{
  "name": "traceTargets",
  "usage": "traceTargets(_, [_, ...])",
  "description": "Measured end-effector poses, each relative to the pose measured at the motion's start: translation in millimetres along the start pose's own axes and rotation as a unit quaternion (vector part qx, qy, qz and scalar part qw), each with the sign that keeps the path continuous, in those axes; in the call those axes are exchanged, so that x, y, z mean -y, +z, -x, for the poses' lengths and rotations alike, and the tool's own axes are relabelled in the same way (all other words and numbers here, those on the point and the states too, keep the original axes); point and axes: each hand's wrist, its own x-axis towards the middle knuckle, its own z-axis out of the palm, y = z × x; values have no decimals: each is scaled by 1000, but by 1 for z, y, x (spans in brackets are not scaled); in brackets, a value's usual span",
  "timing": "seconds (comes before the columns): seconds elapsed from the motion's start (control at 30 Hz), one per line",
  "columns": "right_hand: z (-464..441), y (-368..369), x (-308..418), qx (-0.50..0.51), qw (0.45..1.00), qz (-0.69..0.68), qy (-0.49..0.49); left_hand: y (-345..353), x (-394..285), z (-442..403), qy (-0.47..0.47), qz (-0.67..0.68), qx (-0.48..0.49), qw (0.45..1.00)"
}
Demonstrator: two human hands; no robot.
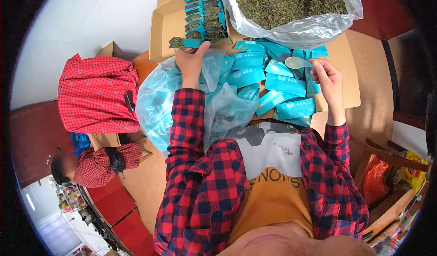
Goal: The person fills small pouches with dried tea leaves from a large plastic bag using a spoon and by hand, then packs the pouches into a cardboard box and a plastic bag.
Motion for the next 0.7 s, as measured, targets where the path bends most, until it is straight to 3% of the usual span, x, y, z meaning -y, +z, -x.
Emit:
traceTargets(0.2, [-3,1,-1,0,1000,7,16,-9,-15,8,-2,66,-4,998])
traceTargets(0.33, [-3,5,-1,-2,1000,20,18,-12,-31,14,22,78,-114,990])
traceTargets(0.43, [-3,7,0,2,1000,26,12,-21,-17,7,40,-84,-86,992])
traceTargets(0.57, [-2,8,-1,6,1000,26,12,-15,-4,4,2,-44,-76,996])
traceTargets(0.7, [1,7,1,6,999,28,15,-20,-3,0,30,-35,-78,996])
